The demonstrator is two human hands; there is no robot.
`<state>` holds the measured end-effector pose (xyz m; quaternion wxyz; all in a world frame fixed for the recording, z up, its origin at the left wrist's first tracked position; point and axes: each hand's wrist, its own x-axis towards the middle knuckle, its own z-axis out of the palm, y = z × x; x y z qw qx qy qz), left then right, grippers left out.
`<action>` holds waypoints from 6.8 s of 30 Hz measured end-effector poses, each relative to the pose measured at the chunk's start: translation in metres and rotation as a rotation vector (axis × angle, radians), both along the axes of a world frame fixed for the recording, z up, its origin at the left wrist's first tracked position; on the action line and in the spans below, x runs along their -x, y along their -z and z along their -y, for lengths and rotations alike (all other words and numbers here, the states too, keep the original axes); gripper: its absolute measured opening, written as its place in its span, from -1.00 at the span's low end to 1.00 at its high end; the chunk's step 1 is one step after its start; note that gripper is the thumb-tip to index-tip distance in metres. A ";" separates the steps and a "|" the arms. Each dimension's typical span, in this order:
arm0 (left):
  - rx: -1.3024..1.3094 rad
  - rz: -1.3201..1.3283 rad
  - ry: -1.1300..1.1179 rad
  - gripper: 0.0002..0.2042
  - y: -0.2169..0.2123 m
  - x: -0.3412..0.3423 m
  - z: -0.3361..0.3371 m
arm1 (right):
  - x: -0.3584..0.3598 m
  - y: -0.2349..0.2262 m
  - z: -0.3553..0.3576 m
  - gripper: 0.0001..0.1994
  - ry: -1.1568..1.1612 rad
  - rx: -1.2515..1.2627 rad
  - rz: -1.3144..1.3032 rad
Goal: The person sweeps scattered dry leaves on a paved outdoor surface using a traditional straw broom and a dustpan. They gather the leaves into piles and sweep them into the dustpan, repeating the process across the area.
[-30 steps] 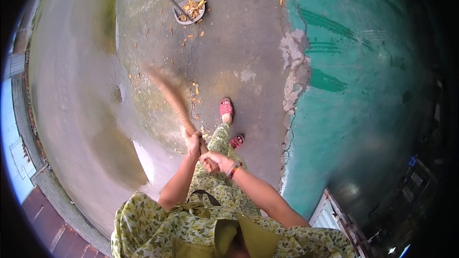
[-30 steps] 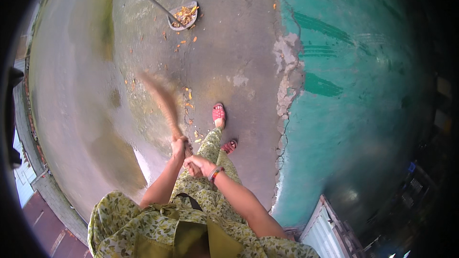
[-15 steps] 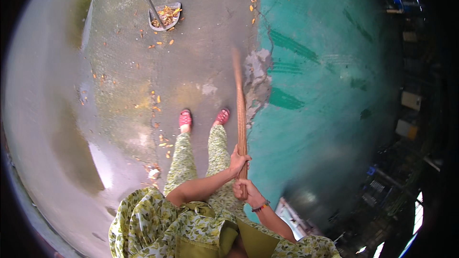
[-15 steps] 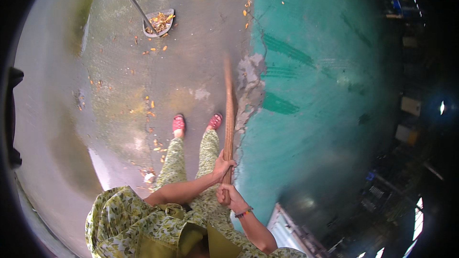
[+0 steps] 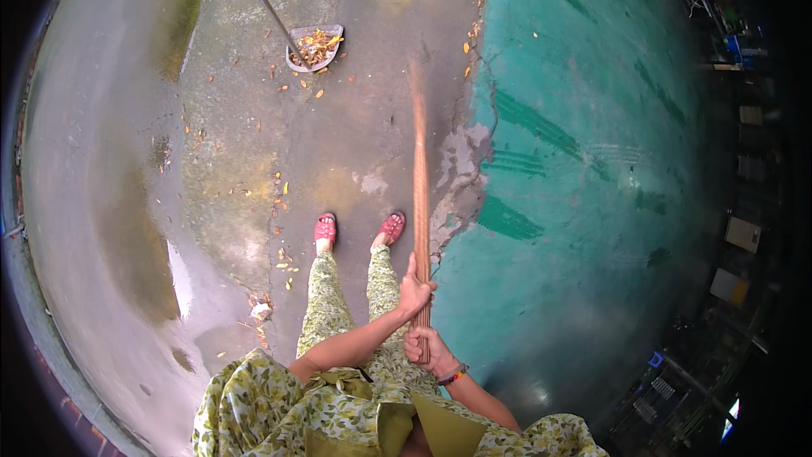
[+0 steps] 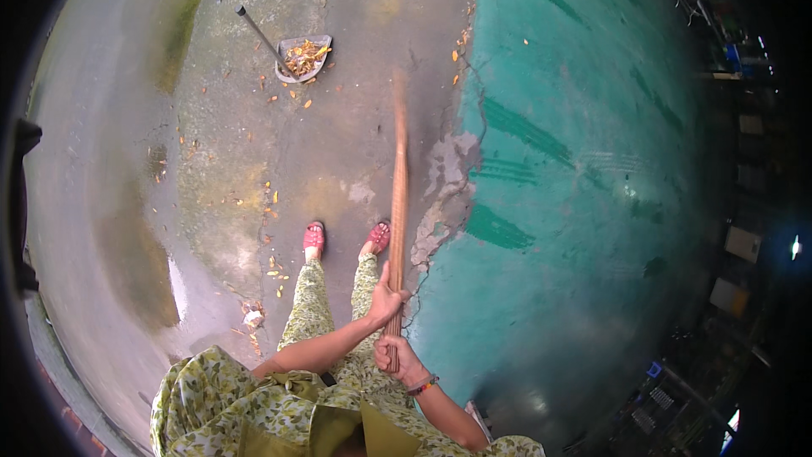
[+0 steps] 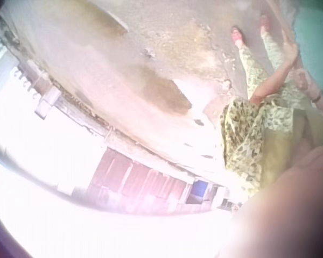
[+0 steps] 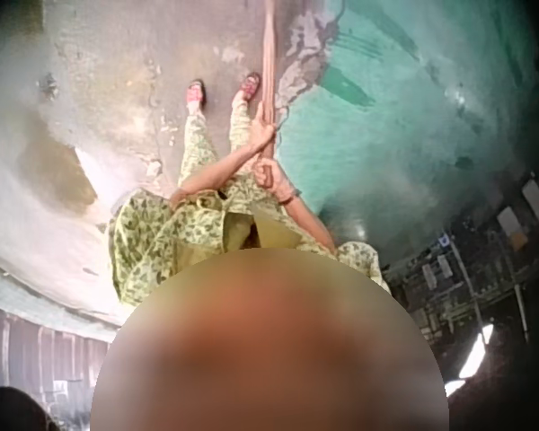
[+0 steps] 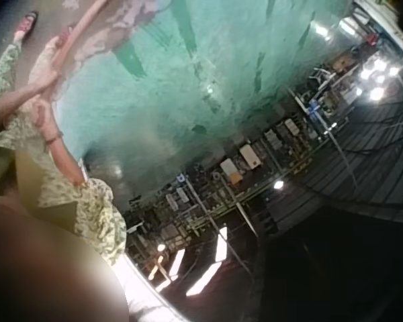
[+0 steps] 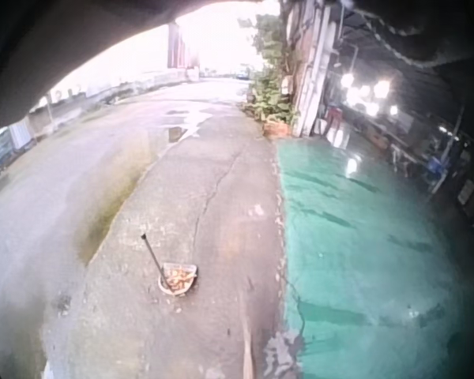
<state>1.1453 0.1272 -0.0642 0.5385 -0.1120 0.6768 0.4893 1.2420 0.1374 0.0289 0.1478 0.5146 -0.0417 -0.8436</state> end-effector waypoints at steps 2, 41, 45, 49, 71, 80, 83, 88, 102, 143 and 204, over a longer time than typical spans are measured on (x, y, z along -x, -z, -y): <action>-0.039 0.154 0.044 -0.11 -0.004 -0.005 -0.020 | -0.008 0.014 -0.010 -0.80 0.018 0.017 -0.003; 0.191 -0.065 -0.844 -0.51 0.070 0.397 0.356 | 0.445 0.090 0.258 -0.85 -1.198 -0.244 -0.333; 0.279 -0.336 -0.947 -0.28 0.018 0.419 0.307 | 0.449 0.078 0.206 -0.81 -1.085 -0.285 -0.474; -0.009 -0.046 -0.856 -0.11 0.008 0.368 0.295 | 0.391 0.032 0.218 -0.81 -0.972 -0.212 -0.123; 0.028 -0.101 -1.985 -0.50 0.009 0.418 0.383 | 0.560 0.064 0.270 -0.81 -1.947 0.132 -0.662; 0.043 0.433 -2.579 -0.89 0.005 0.250 0.295 | 0.511 0.051 0.272 -0.88 -2.388 0.627 -0.089; -0.169 0.583 -2.637 -0.92 0.049 0.273 0.257 | 0.527 0.075 0.247 -0.86 -2.381 0.494 0.028; 0.267 0.484 -2.156 -0.51 0.137 0.468 0.172 | 0.693 0.080 0.153 -0.85 -2.106 0.115 0.113; -0.336 -0.068 -2.331 -0.13 -0.007 0.516 0.191 | 0.687 0.046 0.094 -0.85 -2.334 -0.028 -0.389; 0.307 0.300 -3.137 -0.87 0.081 0.038 0.359 | 0.763 0.104 0.556 -0.67 -2.028 -0.491 -0.921; -0.526 -0.399 -2.192 -0.25 0.027 -0.134 0.897 | 0.355 -0.026 0.673 -0.85 -2.577 -1.170 -1.180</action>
